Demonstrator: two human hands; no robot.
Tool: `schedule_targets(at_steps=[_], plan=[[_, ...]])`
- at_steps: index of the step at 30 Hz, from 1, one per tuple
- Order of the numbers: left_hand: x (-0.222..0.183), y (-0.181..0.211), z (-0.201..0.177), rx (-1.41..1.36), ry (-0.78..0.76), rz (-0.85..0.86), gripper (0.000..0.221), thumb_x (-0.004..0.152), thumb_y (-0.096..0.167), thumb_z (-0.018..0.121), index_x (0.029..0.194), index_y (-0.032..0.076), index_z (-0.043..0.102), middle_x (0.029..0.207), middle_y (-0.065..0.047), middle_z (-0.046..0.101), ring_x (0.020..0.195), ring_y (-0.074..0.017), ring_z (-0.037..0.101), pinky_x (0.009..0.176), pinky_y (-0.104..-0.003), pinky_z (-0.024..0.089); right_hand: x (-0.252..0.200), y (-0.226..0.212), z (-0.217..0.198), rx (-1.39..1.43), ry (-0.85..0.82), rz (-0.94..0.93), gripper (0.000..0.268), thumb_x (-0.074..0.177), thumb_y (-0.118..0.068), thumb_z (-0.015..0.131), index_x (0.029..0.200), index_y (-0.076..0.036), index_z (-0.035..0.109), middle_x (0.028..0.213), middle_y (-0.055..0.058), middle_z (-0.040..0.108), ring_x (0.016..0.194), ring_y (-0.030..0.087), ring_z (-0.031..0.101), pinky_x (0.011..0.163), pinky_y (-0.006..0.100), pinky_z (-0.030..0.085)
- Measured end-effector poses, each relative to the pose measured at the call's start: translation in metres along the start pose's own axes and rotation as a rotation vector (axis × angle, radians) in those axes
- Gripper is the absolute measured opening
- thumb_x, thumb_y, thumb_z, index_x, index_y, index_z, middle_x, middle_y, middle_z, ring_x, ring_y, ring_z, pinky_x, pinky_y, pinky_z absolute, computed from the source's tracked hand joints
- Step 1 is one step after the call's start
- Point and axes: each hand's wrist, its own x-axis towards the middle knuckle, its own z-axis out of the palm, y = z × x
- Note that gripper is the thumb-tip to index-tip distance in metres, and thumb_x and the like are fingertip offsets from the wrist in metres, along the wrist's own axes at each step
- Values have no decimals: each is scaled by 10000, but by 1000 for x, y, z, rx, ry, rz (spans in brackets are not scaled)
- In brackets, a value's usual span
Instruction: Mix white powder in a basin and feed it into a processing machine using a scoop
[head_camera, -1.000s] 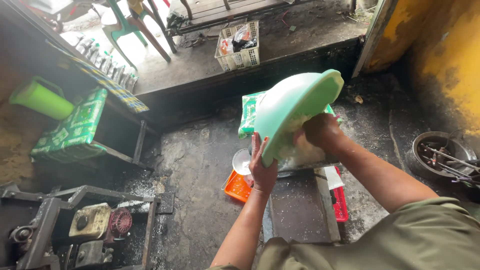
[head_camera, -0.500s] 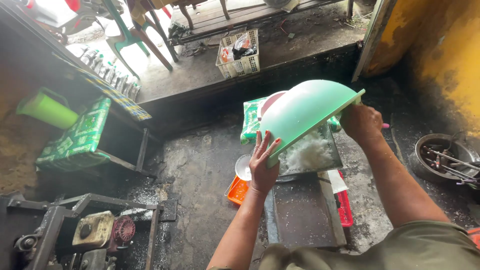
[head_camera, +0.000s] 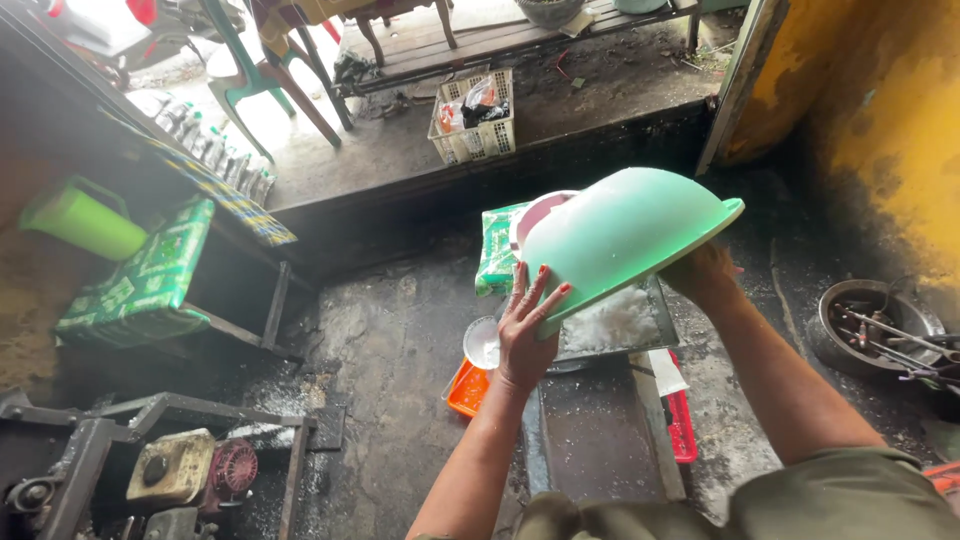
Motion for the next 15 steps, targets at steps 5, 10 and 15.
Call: schedule_targets(at_steps=[5,10,15], plan=[[2,-1,9,42,37,-19,623,685,-46,688,1219,270,753,1385,-35,658,1348,-436,516,1053,-469,499,-11,-9,-2,90,189,-229,132,772,-313,669,665,-269,606,598,-61,551,549,138,585,473,314,452],[-11,-10,-19,34,232,-243,703,677,-134,607,1254,245,743,1402,-73,643,1306,-418,545,1012,-466,514,-6,10,-91,169,167,-361,137,779,-228,740,662,-161,716,580,-6,626,593,227,675,504,381,488],[-37,-24,-52,-172,772,-954,448,598,17,639,1000,188,738,883,-51,773,789,-159,696,701,-347,526,-13,16,-82,65,-807,-520,258,796,-285,612,555,-363,664,569,-81,663,656,133,711,629,312,518]])
